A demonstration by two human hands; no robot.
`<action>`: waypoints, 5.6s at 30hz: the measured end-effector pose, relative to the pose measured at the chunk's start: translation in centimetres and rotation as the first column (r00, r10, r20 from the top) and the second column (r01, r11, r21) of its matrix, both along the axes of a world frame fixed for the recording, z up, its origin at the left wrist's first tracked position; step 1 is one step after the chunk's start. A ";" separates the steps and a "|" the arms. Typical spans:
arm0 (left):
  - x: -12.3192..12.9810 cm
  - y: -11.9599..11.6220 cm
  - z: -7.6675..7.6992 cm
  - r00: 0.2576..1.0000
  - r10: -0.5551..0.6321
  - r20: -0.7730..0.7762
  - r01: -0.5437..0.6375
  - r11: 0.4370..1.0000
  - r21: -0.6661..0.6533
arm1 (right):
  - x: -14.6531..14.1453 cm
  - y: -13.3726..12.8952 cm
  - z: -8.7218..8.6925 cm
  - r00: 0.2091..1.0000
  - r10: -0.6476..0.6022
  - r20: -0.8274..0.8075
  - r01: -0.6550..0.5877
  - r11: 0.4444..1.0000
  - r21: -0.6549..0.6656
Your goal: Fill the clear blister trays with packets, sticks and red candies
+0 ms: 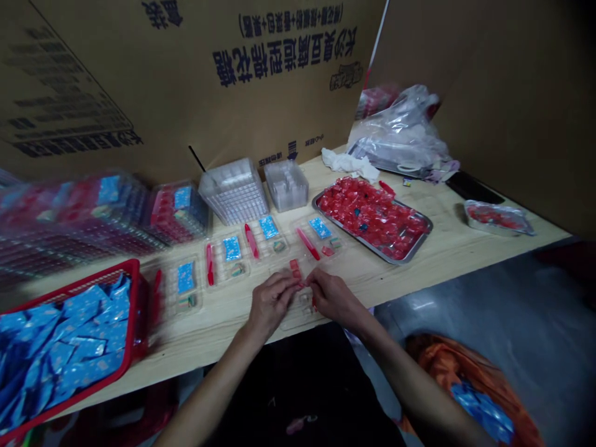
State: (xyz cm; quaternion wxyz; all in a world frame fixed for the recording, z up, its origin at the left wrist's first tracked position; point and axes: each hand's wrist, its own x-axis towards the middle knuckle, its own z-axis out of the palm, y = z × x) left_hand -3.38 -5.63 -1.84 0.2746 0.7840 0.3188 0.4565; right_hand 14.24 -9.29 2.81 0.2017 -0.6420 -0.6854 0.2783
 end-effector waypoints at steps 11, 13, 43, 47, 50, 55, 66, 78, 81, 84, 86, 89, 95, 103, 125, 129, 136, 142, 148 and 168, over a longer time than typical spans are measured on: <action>-0.3 -0.2 -0.3 0.981 0.014 -0.191 0.022 0.982 0.185 | 2.7 -0.4 0.8 0.998 -0.021 -0.066 0.023 1.000 0.021; -0.6 -0.1 0.1 0.975 0.007 -0.220 0.025 0.989 0.143 | 2.6 -1.3 1.4 0.998 0.047 0.035 -0.047 0.999 0.005; 0.8 -0.6 4.1 0.852 0.243 0.463 0.242 0.602 -0.761 | -1.0 1.3 1.7 0.728 0.022 -0.685 -0.041 0.999 -0.011; 0.3 -0.2 4.8 0.779 0.362 0.512 0.264 0.551 -0.791 | -1.8 1.6 2.0 0.399 -0.187 -0.898 -0.061 0.972 -0.229; -0.4 0.2 5.3 0.695 0.450 0.561 0.359 0.460 -0.812 | -1.3 2.0 1.7 0.328 -0.227 -0.917 -0.061 0.964 -0.261; -2.0 0.6 4.7 0.723 0.457 0.518 0.324 0.437 -0.839 | 0.5 2.3 0.6 0.922 0.006 -0.387 0.018 0.998 0.057; -3.0 -1.0 1.6 0.952 0.158 0.263 0.094 0.666 -0.740 | -0.7 -0.2 1.6 0.937 0.285 0.201 -0.301 0.952 0.055; -3.3 -0.4 1.1 0.974 0.118 0.196 0.039 0.758 -0.651 | -0.8 -0.8 1.6 0.869 0.436 0.233 -0.439 0.898 -0.040; -3.1 -1.3 1.9 0.974 0.141 0.180 0.010 0.758 -0.652 | 0.3 -0.1 1.8 0.923 0.379 0.074 -0.384 0.920 0.075; -2.2 -3.2 2.9 0.991 0.074 0.108 -0.003 0.839 -0.544 | 1.7 0.5 1.2 0.986 0.149 -0.080 -0.134 0.977 0.168; -1.4 -4.3 3.3 0.999 -0.020 0.028 0.029 0.931 -0.364 | 2.2 0.7 0.6 0.994 0.034 -0.108 -0.019 0.991 0.135; -0.5 -5.2 2.9 0.992 -0.069 -0.102 0.059 0.993 -0.100 | 1.8 0.3 -0.5 0.992 0.031 -0.119 -0.021 0.996 0.082; -0.6 -4.7 1.8 0.993 -0.003 -0.115 0.005 1.000 0.015 | 0.5 -0.3 -1.4 0.995 0.052 -0.079 -0.041 0.990 0.137; -1.1 -4.4 0.9 0.986 -0.006 -0.167 0.029 0.991 0.133 | -0.8 -0.9 -1.7 0.999 0.002 0.037 -0.010 0.981 0.194; -1.8 -6.2 0.2 0.871 0.100 -0.481 0.073 0.942 0.328 | -0.1 -0.7 -1.6 0.999 0.006 -0.033 -0.002 0.991 0.134; -1.8 -6.5 -0.1 0.848 0.130 -0.514 0.074 0.931 0.357 | -0.3 -0.7 -1.5 0.998 -0.002 -0.063 0.010 0.991 0.133; -3.3 -7.9 -0.4 0.924 0.098 -0.370 0.041 0.936 0.350 | 4.3 1.6 0.0 0.981 -0.149 -0.124 0.169 0.970 0.173; -4.2 -9.2 -2.3 0.921 0.138 -0.365 0.017 0.921 0.389 | 11.5 6.4 2.9 0.809 -0.515 0.284 0.373 0.822 0.430; -4.4 -9.4 -1.6 0.867 0.149 -0.475 0.053 0.921 0.386 | 8.0 4.1 3.5 0.977 -0.178 0.114 0.124 0.920 0.371; 3.2 -3.1 6.1 0.877 0.317 0.362 -0.258 0.945 -0.202 | -1.6 2.5 3.5 0.199 -0.123 -0.972 0.161 0.983 -0.091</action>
